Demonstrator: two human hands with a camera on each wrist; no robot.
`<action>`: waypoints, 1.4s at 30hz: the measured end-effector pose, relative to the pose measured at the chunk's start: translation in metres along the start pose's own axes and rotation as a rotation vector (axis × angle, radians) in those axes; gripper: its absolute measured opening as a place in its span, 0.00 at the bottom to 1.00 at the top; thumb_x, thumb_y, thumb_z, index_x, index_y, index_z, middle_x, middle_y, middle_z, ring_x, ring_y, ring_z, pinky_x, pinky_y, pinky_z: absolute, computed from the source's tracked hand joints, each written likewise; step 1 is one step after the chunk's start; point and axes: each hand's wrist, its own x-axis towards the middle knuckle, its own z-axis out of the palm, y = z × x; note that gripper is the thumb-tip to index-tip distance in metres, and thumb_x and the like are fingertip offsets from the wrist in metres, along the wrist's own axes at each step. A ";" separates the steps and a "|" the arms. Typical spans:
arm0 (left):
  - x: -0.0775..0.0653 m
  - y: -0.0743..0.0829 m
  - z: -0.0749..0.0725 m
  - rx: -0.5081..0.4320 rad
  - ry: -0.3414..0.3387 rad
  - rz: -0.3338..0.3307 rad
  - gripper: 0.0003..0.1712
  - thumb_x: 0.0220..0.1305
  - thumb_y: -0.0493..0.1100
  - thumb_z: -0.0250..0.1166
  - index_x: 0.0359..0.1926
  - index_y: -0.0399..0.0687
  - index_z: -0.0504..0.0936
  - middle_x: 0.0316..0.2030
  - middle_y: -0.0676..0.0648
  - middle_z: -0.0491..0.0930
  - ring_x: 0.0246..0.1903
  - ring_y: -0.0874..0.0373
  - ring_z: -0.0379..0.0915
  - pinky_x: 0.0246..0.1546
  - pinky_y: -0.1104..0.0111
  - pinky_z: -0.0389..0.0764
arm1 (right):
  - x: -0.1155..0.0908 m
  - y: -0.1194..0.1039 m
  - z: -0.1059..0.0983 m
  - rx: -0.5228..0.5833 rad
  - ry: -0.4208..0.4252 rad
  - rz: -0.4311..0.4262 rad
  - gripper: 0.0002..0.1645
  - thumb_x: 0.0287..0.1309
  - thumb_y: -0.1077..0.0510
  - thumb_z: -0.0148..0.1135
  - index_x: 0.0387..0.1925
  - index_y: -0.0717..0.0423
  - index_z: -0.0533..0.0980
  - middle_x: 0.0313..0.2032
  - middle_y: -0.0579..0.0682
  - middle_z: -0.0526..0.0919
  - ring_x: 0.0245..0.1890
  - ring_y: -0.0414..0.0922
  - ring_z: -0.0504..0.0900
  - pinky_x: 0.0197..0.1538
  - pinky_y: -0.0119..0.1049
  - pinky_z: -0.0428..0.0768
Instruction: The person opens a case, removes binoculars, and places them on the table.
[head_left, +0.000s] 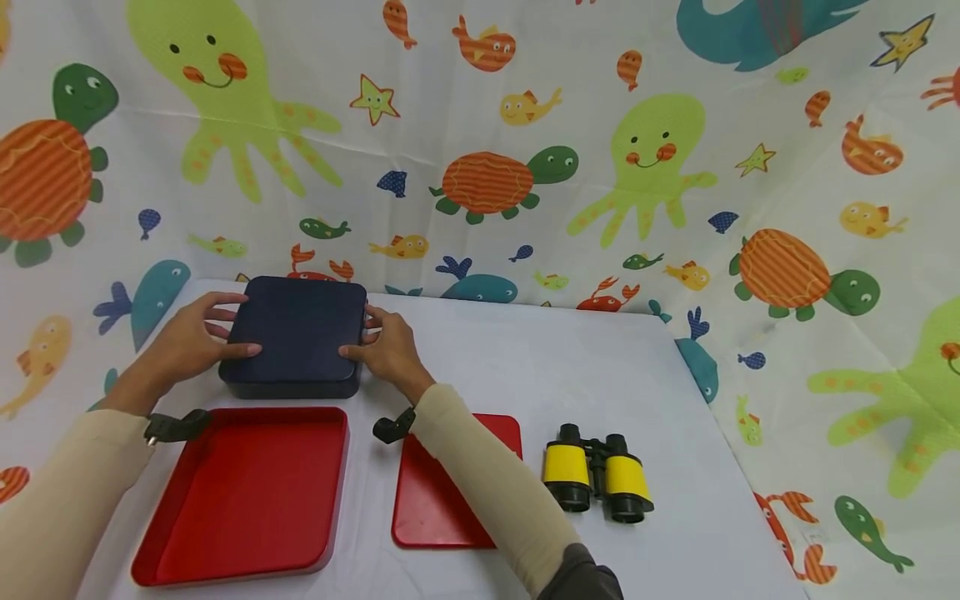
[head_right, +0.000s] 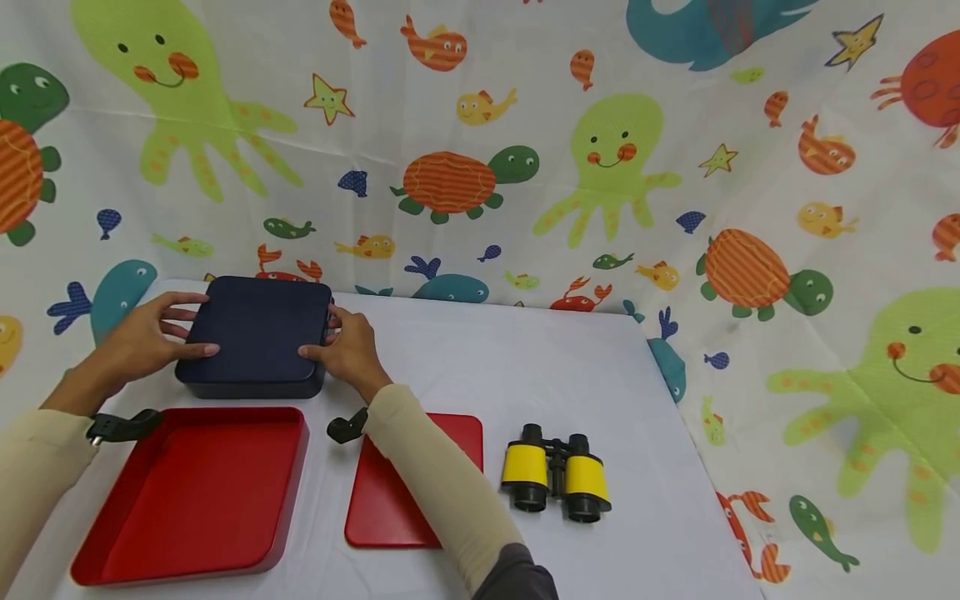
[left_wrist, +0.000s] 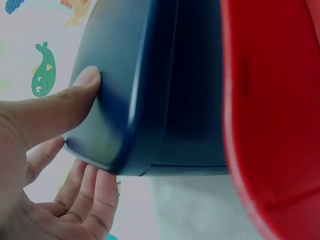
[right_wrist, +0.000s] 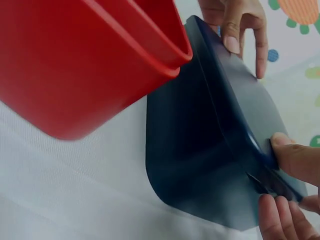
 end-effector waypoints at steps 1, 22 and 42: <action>-0.001 0.001 0.000 0.008 0.006 0.005 0.66 0.62 0.59 0.78 0.84 0.39 0.48 0.72 0.20 0.60 0.67 0.21 0.63 0.62 0.30 0.76 | -0.001 -0.001 0.000 -0.002 0.001 0.008 0.52 0.52 0.56 0.85 0.77 0.43 0.70 0.58 0.47 0.84 0.45 0.39 0.84 0.44 0.25 0.84; -0.012 0.035 0.017 0.003 0.151 0.106 0.57 0.59 0.56 0.81 0.81 0.43 0.61 0.68 0.22 0.68 0.59 0.24 0.71 0.54 0.34 0.83 | -0.023 -0.004 -0.038 0.093 0.072 0.011 0.52 0.51 0.57 0.85 0.76 0.36 0.72 0.59 0.46 0.83 0.48 0.41 0.84 0.48 0.35 0.88; 0.004 0.086 0.068 0.015 0.200 0.222 0.51 0.55 0.51 0.84 0.75 0.44 0.70 0.60 0.29 0.75 0.50 0.37 0.78 0.47 0.49 0.83 | -0.032 0.033 -0.097 0.077 0.119 0.030 0.50 0.53 0.61 0.84 0.76 0.38 0.73 0.63 0.49 0.82 0.54 0.48 0.84 0.53 0.39 0.88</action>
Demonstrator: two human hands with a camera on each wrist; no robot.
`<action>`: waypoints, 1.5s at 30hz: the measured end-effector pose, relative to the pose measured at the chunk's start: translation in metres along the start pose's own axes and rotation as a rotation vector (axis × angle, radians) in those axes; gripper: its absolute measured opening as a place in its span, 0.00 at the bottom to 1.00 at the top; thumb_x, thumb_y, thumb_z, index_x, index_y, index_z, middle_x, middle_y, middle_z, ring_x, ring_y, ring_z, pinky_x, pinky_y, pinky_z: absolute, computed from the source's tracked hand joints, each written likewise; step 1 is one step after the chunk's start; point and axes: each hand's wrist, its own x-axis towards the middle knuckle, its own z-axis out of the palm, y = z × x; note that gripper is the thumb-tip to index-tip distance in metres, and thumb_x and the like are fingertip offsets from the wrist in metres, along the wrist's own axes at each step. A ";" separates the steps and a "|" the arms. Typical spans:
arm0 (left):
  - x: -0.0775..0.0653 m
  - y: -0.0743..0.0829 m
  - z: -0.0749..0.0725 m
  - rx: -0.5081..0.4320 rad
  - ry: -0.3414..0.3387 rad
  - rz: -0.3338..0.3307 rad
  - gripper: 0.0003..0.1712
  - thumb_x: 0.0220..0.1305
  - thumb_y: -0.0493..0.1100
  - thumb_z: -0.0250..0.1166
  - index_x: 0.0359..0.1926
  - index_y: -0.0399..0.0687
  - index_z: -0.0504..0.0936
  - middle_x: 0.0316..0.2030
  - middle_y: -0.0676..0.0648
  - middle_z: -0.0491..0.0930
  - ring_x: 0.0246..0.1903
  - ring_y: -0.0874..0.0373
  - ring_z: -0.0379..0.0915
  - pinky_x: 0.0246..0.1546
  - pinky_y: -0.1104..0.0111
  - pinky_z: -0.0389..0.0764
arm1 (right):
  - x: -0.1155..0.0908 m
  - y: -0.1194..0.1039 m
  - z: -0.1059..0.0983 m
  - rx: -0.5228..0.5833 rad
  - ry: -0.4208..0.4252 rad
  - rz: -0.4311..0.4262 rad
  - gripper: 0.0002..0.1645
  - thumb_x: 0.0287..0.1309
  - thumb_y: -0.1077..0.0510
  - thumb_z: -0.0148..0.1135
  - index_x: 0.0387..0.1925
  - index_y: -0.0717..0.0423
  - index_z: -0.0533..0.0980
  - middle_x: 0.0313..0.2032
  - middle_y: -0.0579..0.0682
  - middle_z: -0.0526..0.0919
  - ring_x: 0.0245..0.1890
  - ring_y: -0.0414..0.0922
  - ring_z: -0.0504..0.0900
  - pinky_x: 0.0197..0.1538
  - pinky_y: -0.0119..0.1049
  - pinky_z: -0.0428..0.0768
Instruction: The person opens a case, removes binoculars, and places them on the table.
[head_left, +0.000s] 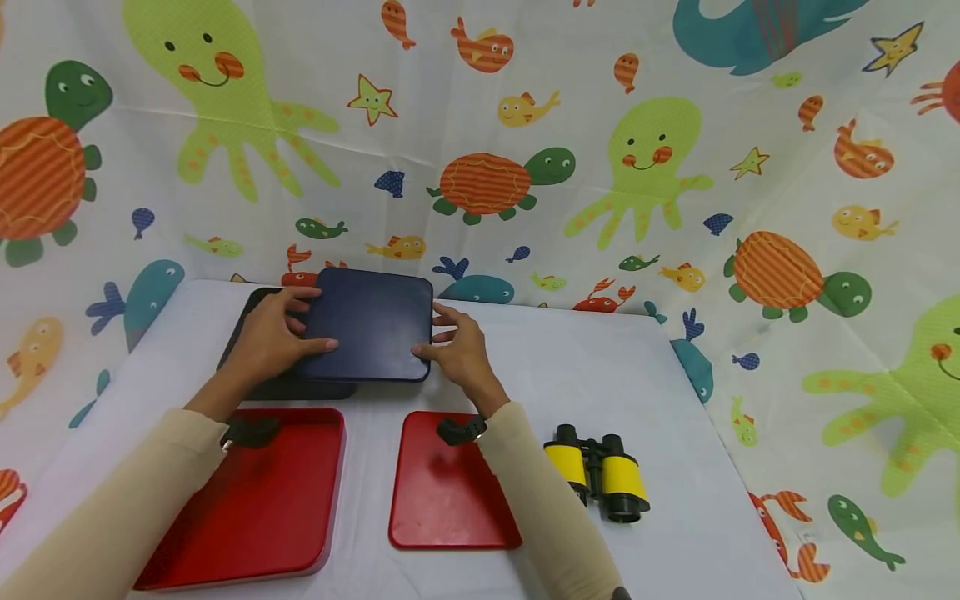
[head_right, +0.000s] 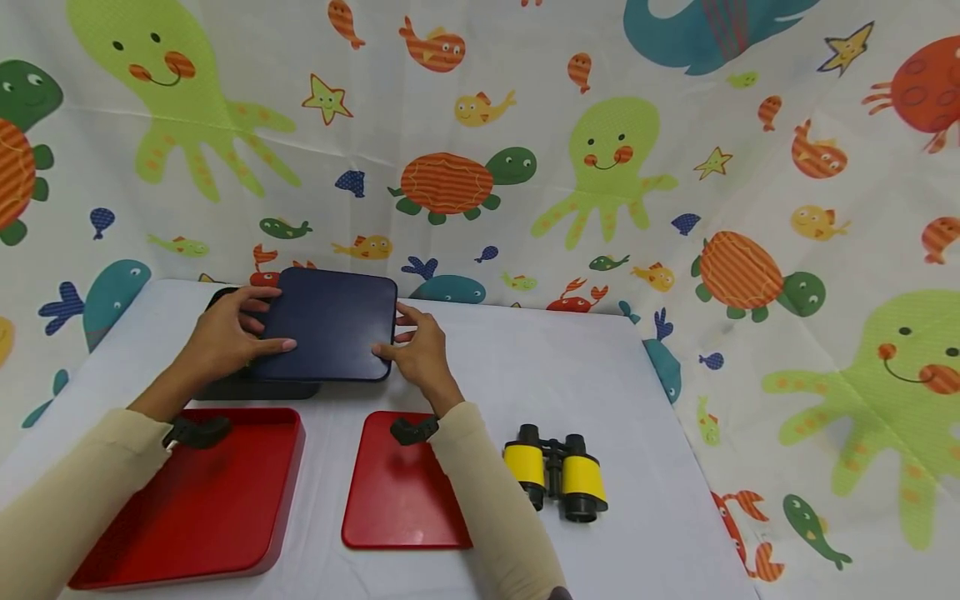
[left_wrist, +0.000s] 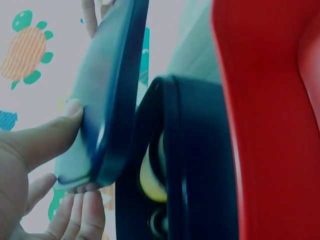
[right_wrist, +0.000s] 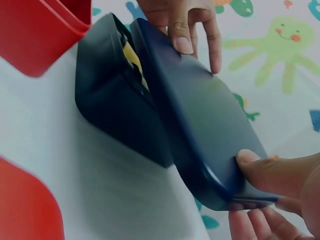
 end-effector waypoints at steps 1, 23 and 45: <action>0.001 0.002 0.004 -0.002 0.002 0.003 0.51 0.55 0.51 0.84 0.75 0.45 0.70 0.60 0.29 0.75 0.49 0.38 0.78 0.46 0.50 0.83 | 0.000 0.003 -0.003 -0.001 0.005 0.001 0.50 0.52 0.61 0.84 0.75 0.38 0.73 0.63 0.49 0.82 0.53 0.48 0.84 0.52 0.39 0.88; 0.018 0.044 0.070 -0.087 -0.047 -0.008 0.48 0.59 0.45 0.82 0.76 0.44 0.68 0.63 0.30 0.71 0.51 0.39 0.75 0.54 0.46 0.85 | -0.006 0.042 -0.056 0.018 0.080 0.056 0.47 0.55 0.65 0.81 0.74 0.38 0.74 0.64 0.51 0.82 0.57 0.51 0.82 0.53 0.41 0.88; 0.028 0.062 0.104 -0.083 -0.107 -0.068 0.50 0.61 0.45 0.81 0.78 0.44 0.64 0.67 0.30 0.69 0.54 0.37 0.75 0.60 0.47 0.83 | -0.007 0.055 -0.080 0.006 0.116 0.120 0.46 0.56 0.68 0.79 0.74 0.41 0.75 0.64 0.52 0.82 0.57 0.52 0.83 0.57 0.45 0.86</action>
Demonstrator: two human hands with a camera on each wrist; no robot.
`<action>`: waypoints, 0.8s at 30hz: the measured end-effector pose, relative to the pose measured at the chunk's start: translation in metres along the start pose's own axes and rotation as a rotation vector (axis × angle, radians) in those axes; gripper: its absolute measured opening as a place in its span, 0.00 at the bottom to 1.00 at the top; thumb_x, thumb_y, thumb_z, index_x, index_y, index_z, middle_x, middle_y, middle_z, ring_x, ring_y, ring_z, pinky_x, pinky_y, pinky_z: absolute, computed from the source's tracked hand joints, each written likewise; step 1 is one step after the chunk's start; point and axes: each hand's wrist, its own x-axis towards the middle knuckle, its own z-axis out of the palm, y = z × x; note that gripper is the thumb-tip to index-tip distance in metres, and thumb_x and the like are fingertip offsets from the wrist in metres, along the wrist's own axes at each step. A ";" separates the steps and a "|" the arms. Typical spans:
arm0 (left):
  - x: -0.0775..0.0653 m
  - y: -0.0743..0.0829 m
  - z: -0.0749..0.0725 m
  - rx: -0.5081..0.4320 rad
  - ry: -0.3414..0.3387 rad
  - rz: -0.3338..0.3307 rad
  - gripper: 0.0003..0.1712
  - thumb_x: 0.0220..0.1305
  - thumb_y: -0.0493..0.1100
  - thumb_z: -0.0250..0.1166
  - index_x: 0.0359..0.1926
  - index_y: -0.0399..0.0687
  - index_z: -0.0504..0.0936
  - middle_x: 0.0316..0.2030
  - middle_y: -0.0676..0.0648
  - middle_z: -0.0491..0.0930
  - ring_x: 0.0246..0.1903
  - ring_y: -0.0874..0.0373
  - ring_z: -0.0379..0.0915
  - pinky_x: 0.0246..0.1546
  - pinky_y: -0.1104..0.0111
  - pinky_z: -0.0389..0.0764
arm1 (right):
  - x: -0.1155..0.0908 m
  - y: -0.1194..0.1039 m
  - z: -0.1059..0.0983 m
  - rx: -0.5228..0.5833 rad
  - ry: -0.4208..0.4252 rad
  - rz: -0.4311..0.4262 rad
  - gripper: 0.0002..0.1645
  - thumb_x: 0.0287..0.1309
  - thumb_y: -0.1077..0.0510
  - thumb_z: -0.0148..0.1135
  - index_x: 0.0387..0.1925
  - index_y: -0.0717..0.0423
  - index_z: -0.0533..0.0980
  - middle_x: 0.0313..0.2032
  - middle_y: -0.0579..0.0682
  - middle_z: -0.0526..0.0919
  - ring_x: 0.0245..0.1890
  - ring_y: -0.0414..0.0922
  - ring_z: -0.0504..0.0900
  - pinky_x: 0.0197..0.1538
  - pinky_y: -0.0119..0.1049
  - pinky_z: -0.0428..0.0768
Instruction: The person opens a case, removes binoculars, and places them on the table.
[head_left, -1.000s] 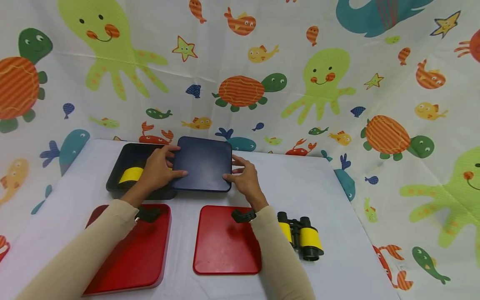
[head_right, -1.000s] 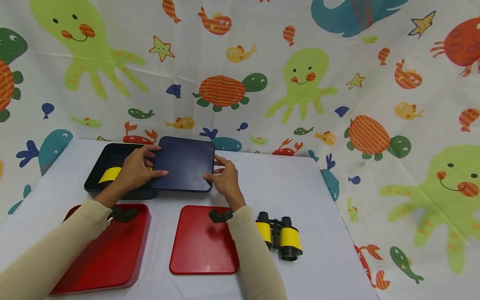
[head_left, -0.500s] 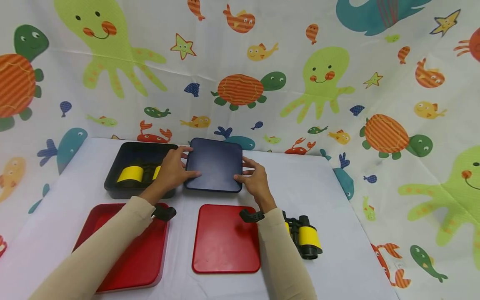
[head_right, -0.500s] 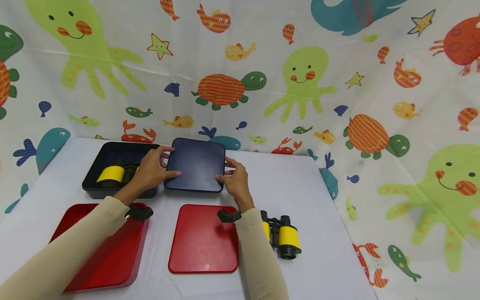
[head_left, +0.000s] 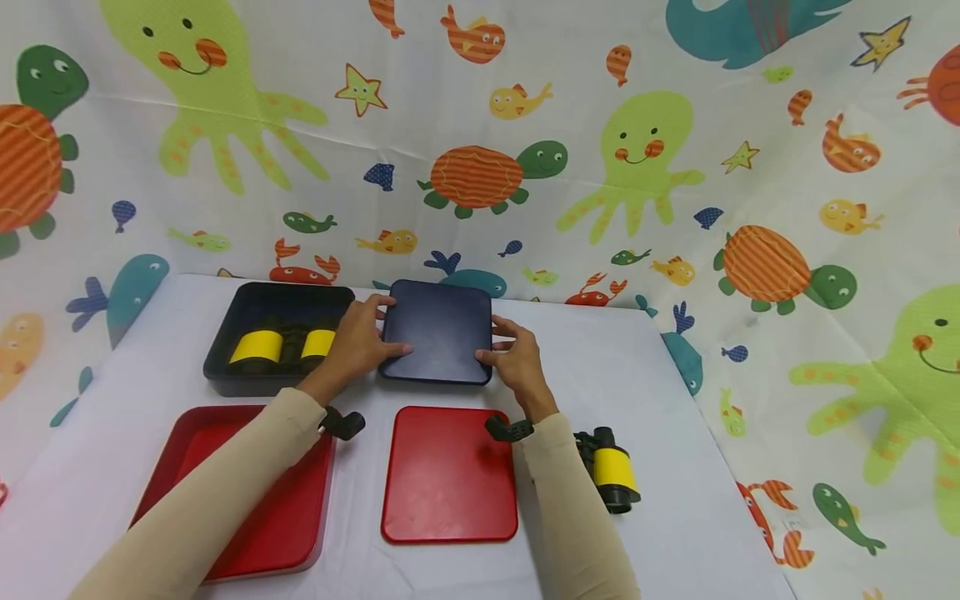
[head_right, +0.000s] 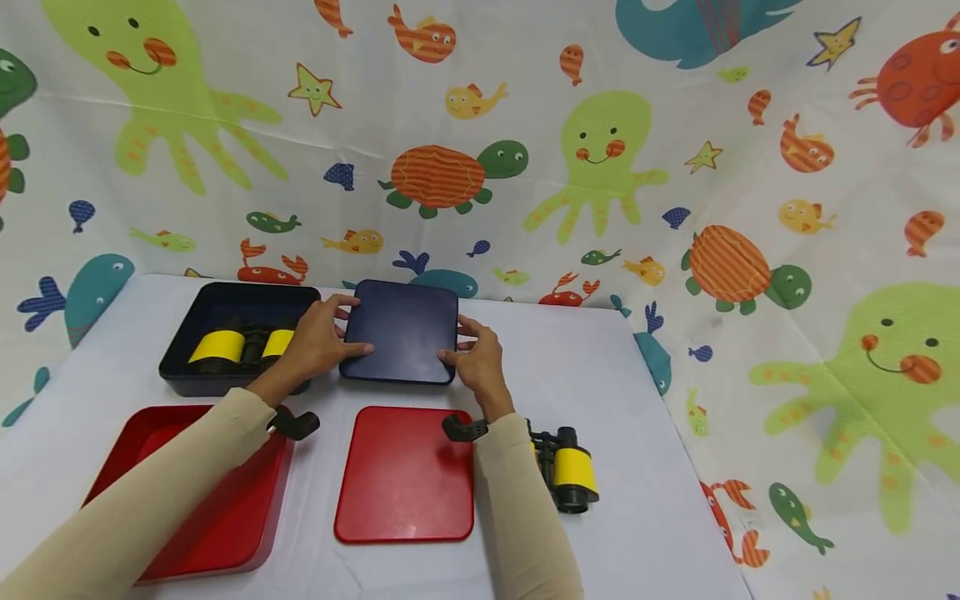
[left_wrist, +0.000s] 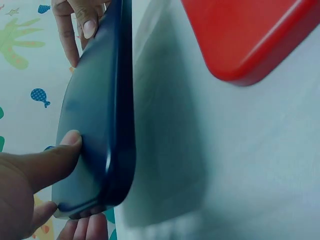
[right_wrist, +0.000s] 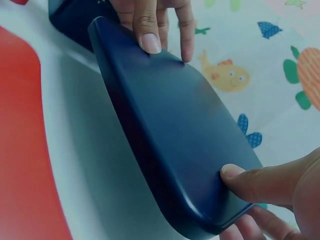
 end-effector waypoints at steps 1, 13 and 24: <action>0.001 0.000 0.002 0.006 -0.004 -0.002 0.50 0.61 0.45 0.81 0.78 0.44 0.64 0.67 0.30 0.69 0.56 0.36 0.75 0.61 0.46 0.83 | 0.000 0.001 -0.001 -0.001 0.001 0.008 0.46 0.56 0.68 0.79 0.74 0.42 0.75 0.64 0.52 0.82 0.57 0.52 0.82 0.57 0.45 0.86; 0.008 0.002 0.018 0.102 -0.044 -0.027 0.50 0.61 0.47 0.81 0.77 0.41 0.64 0.66 0.28 0.69 0.64 0.35 0.71 0.69 0.44 0.77 | 0.010 0.015 0.003 -0.038 0.009 0.074 0.46 0.53 0.71 0.79 0.73 0.46 0.76 0.64 0.53 0.83 0.54 0.49 0.82 0.55 0.40 0.85; 0.011 -0.008 0.025 0.134 -0.101 -0.040 0.50 0.63 0.47 0.80 0.77 0.39 0.62 0.63 0.27 0.69 0.59 0.35 0.71 0.68 0.44 0.78 | 0.014 0.023 0.009 -0.081 0.028 0.113 0.45 0.54 0.71 0.78 0.72 0.47 0.76 0.64 0.53 0.83 0.52 0.49 0.82 0.56 0.42 0.83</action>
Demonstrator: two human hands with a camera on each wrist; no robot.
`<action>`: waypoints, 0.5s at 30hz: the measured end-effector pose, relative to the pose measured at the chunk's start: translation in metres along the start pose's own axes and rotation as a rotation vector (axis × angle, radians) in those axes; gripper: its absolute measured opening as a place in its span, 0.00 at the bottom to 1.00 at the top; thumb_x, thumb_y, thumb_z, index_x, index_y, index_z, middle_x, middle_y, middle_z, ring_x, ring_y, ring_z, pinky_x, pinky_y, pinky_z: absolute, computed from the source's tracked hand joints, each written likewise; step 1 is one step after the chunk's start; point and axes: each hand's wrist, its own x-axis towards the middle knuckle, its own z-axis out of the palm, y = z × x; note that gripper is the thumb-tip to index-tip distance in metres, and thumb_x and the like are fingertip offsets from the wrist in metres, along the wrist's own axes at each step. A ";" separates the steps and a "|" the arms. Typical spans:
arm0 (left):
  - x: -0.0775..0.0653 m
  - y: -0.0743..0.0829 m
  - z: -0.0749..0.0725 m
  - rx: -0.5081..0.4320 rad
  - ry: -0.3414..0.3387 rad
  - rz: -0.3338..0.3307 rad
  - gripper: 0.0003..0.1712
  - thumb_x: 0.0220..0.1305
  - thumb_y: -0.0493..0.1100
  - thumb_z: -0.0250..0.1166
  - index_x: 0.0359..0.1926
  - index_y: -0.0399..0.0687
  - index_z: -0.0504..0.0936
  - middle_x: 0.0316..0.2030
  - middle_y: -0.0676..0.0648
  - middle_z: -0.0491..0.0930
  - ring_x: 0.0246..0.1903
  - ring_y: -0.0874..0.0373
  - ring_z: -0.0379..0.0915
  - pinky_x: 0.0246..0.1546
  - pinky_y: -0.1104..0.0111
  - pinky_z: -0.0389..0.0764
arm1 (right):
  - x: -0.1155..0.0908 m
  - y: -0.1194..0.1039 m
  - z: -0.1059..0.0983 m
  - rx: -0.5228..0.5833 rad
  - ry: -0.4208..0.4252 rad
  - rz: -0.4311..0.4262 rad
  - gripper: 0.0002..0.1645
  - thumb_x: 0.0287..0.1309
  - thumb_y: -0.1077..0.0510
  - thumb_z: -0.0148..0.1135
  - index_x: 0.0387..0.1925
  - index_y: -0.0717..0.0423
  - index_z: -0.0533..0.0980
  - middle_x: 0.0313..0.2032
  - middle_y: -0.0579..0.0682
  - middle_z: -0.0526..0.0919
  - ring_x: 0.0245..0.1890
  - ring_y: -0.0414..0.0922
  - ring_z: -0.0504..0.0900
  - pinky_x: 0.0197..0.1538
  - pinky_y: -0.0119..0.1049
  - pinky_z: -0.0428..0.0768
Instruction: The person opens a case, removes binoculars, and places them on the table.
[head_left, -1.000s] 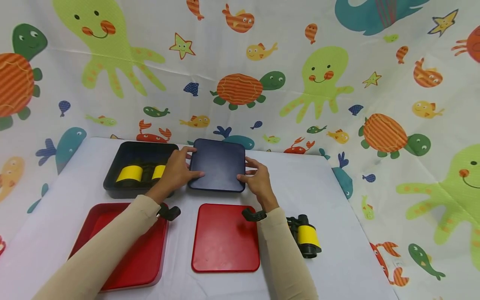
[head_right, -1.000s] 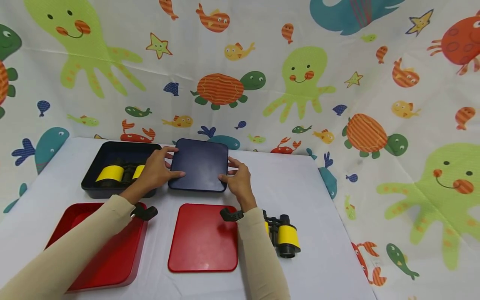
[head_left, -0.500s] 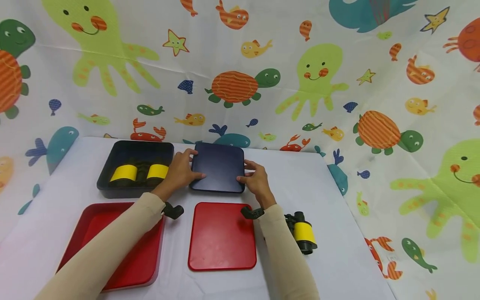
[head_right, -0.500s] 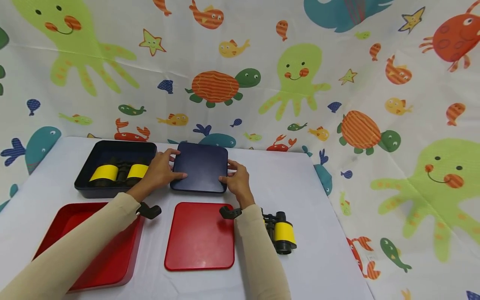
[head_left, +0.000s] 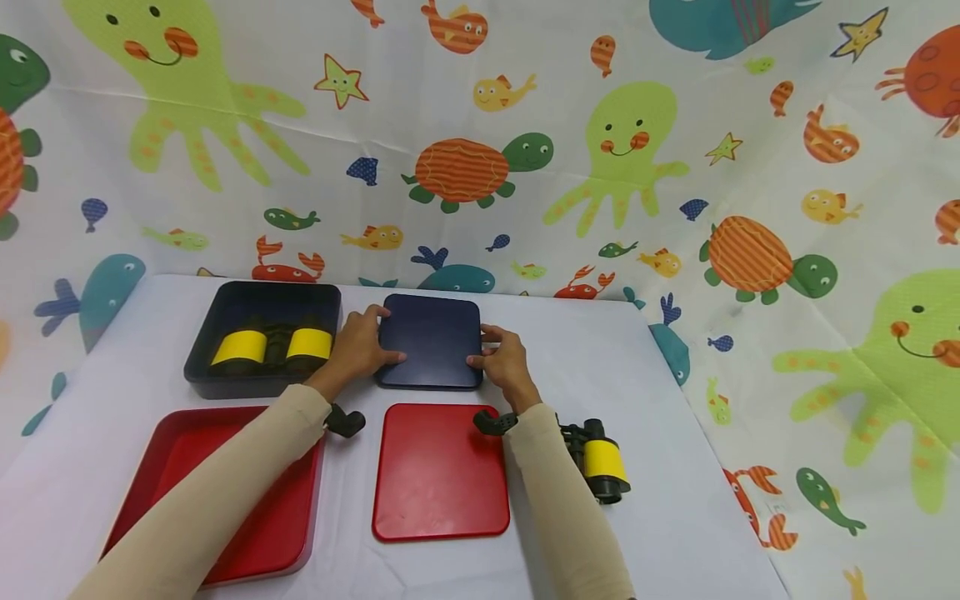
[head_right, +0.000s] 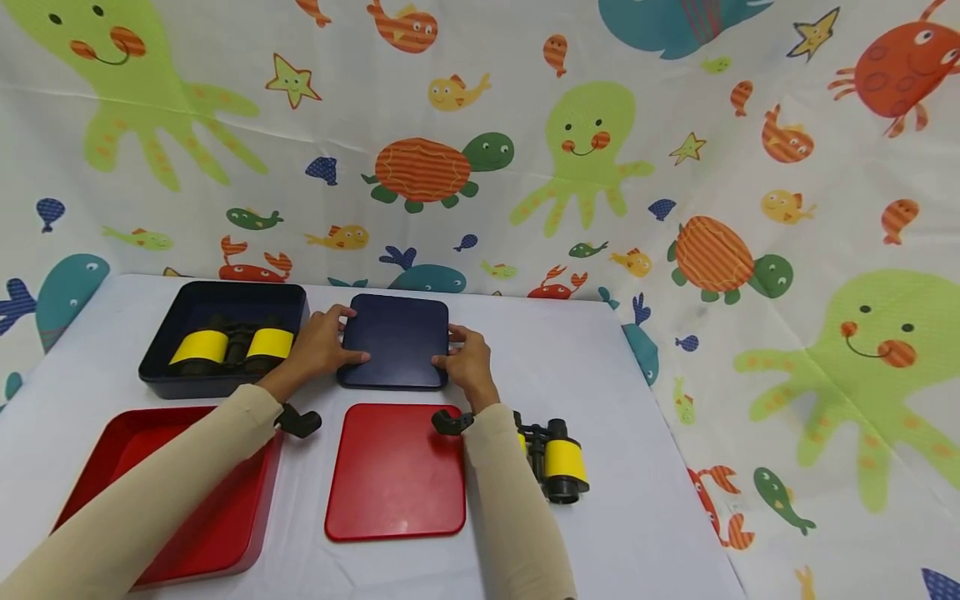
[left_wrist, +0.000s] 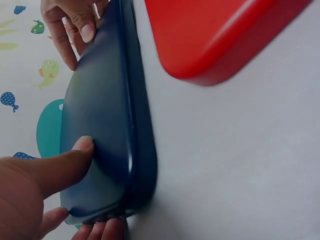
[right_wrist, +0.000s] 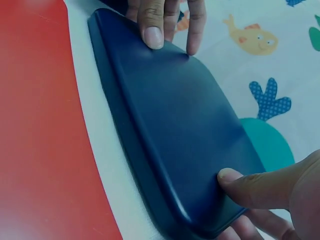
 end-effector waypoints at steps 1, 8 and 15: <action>0.000 -0.001 0.000 -0.001 -0.001 -0.002 0.50 0.63 0.47 0.79 0.77 0.39 0.62 0.63 0.26 0.69 0.59 0.35 0.71 0.68 0.44 0.78 | 0.000 0.000 0.001 -0.001 0.003 -0.001 0.45 0.54 0.71 0.78 0.72 0.47 0.76 0.64 0.53 0.83 0.52 0.49 0.82 0.56 0.42 0.83; 0.002 -0.002 0.003 0.004 0.002 -0.024 0.49 0.62 0.47 0.80 0.76 0.41 0.63 0.67 0.25 0.66 0.61 0.32 0.70 0.71 0.41 0.74 | -0.001 -0.001 0.004 -0.042 0.022 -0.012 0.42 0.55 0.70 0.78 0.71 0.51 0.77 0.63 0.53 0.84 0.52 0.49 0.83 0.57 0.43 0.84; 0.001 -0.002 0.007 0.033 -0.011 -0.026 0.48 0.65 0.48 0.77 0.77 0.39 0.62 0.67 0.24 0.67 0.62 0.32 0.70 0.71 0.41 0.74 | -0.004 0.000 0.008 -0.080 0.059 -0.033 0.40 0.54 0.70 0.79 0.69 0.53 0.79 0.62 0.54 0.86 0.52 0.49 0.85 0.57 0.44 0.85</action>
